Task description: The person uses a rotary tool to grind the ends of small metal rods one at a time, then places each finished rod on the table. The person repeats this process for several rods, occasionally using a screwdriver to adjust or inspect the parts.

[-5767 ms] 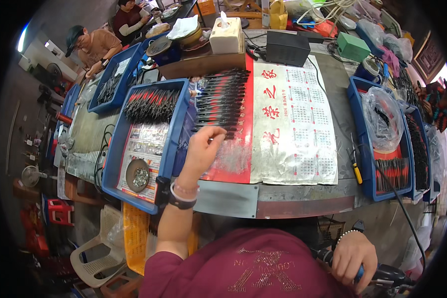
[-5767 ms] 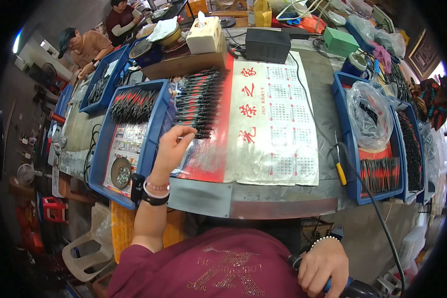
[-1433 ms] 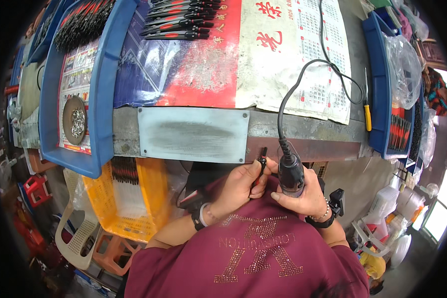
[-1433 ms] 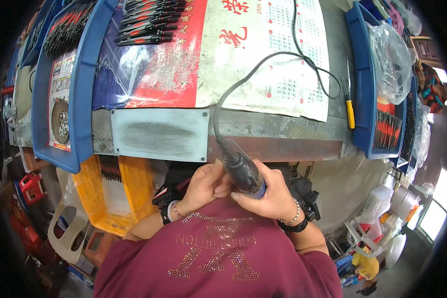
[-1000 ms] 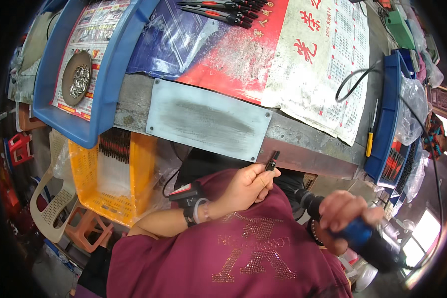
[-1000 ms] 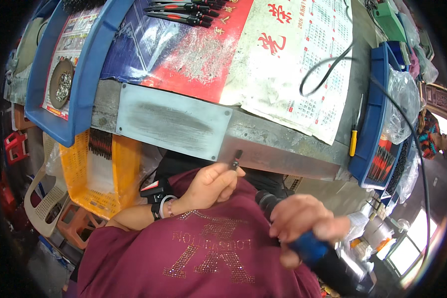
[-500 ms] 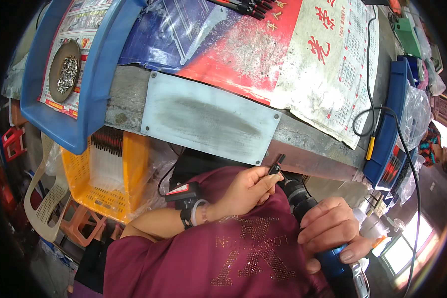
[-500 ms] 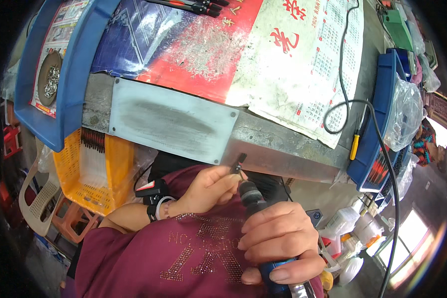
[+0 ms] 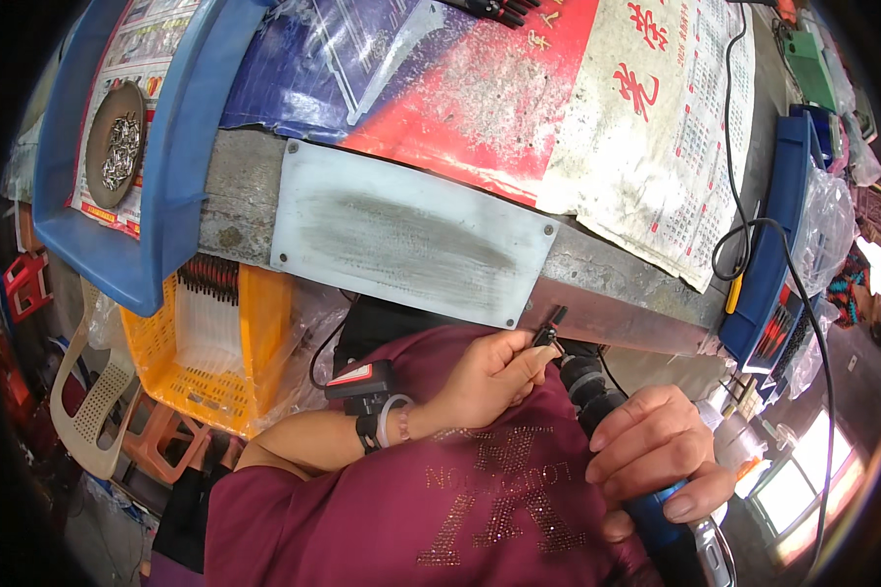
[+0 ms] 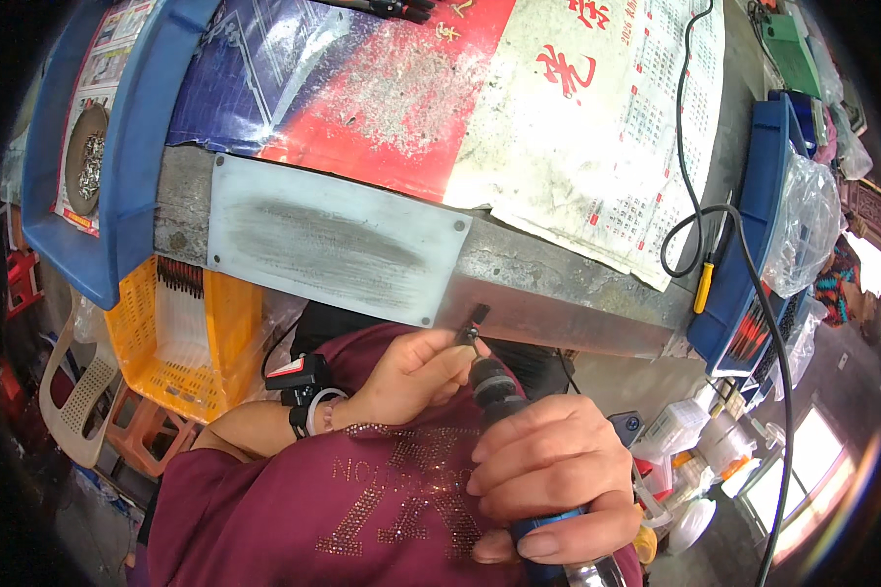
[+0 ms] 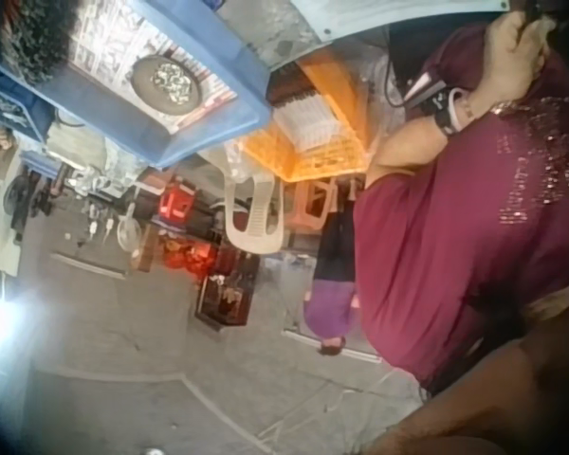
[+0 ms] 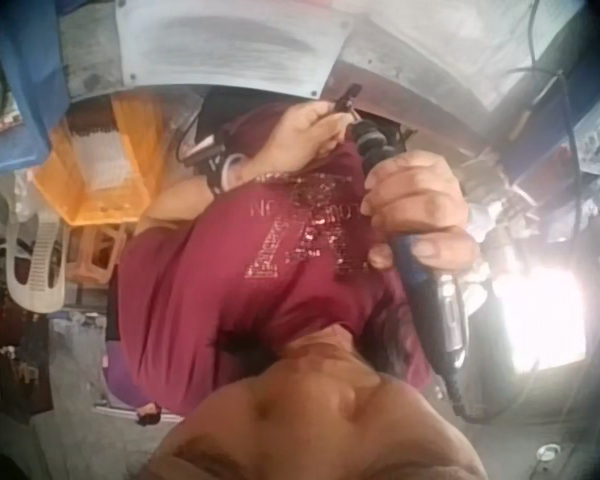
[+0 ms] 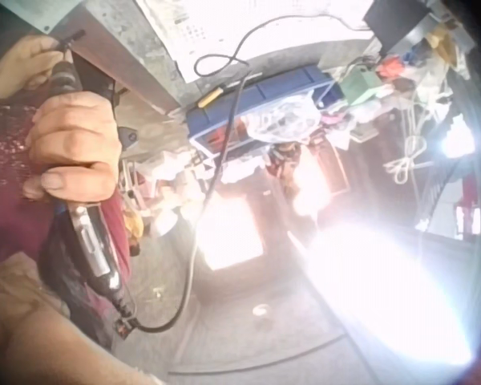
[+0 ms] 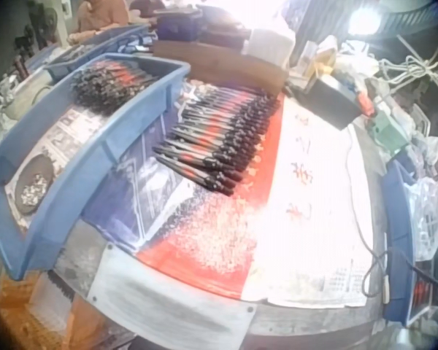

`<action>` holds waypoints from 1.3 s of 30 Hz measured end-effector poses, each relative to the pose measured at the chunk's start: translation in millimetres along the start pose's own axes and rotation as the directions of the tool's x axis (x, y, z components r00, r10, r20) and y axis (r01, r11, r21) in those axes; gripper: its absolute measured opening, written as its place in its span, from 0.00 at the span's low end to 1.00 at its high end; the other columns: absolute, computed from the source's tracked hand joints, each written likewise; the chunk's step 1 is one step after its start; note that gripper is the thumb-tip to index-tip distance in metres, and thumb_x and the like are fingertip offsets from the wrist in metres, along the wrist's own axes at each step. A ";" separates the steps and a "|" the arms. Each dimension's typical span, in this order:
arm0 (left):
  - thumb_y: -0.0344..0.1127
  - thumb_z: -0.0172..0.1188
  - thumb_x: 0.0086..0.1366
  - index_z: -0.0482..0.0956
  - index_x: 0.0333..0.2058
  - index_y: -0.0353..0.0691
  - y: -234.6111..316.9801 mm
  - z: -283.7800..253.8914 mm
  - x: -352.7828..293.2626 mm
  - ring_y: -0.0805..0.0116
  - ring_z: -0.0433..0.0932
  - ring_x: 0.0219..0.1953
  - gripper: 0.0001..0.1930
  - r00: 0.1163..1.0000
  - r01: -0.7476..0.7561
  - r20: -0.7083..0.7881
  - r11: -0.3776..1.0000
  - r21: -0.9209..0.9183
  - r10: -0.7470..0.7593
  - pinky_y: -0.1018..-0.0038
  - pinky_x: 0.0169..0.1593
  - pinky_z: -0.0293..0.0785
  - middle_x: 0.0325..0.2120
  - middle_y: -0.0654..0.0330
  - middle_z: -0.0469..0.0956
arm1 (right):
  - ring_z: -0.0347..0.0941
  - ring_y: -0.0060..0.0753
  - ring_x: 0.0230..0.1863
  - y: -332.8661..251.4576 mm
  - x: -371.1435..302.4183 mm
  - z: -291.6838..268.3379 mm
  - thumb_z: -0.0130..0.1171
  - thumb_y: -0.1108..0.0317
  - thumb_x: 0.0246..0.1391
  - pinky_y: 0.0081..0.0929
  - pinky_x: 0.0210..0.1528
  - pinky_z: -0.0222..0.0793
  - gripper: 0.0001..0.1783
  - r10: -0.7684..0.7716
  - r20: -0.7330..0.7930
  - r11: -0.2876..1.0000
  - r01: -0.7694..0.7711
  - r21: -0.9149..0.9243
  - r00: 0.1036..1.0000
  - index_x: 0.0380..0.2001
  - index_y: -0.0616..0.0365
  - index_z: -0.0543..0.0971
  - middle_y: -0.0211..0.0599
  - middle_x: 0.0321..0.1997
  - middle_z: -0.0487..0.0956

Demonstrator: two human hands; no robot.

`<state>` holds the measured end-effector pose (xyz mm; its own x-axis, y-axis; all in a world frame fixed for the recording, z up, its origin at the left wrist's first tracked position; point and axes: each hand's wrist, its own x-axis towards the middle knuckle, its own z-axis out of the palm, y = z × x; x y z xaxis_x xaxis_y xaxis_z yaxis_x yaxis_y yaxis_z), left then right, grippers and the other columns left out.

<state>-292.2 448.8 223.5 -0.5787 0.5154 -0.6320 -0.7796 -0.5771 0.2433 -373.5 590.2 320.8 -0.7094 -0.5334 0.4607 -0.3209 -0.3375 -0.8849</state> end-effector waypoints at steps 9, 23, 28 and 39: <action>0.37 0.55 0.72 0.74 0.29 0.38 -2.1 9.2 -0.5 0.86 0.63 0.21 0.12 0.988 -0.114 -0.095 0.989 0.093 0.122 0.83 0.24 0.60 0.19 0.71 0.69 | 0.80 0.36 0.25 -0.8 2.9 7.5 0.72 0.77 0.42 0.32 0.29 0.79 0.25 0.021 -0.059 0.995 -0.027 -0.093 0.998 0.40 0.56 0.67 0.40 0.28 0.80; 0.31 0.53 0.71 0.79 0.42 0.34 -10.2 7.8 -0.2 0.83 0.69 0.28 0.08 0.970 -0.184 -0.110 0.952 0.246 0.216 0.83 0.32 0.66 0.26 0.69 0.75 | 0.78 0.28 0.23 8.8 7.5 1.7 0.69 0.67 0.53 0.25 0.28 0.74 0.22 0.045 -0.019 0.992 -0.047 -0.118 0.999 0.42 0.54 0.65 0.29 0.24 0.78; 0.35 0.56 0.70 0.76 0.30 0.34 -14.0 10.4 3.5 0.81 0.67 0.24 0.11 0.946 -0.221 -0.168 0.932 0.288 0.276 0.78 0.28 0.66 0.20 0.66 0.73 | 0.78 0.37 0.22 9.9 3.0 4.5 0.73 0.78 0.40 0.32 0.27 0.78 0.25 0.004 -0.092 1.000 -0.006 -0.022 0.996 0.39 0.59 0.67 0.41 0.26 0.79; 0.30 0.50 0.72 0.78 0.41 0.36 -3.2 16.6 -1.8 0.88 0.59 0.20 0.08 0.979 -0.109 -0.155 0.980 0.168 0.136 0.87 0.23 0.53 0.21 0.74 0.68 | 0.79 0.40 0.24 -2.4 -13.3 -0.2 0.72 0.72 0.45 0.33 0.26 0.77 0.29 -0.124 -0.154 0.987 0.106 -0.117 0.980 0.47 0.57 0.65 0.42 0.29 0.79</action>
<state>-292.6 460.2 236.0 -0.6350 0.3281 -0.6994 -0.7409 -0.5151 0.4310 -363.4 598.3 316.7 -0.7523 -0.3617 0.5507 -0.4659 -0.2990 -0.8328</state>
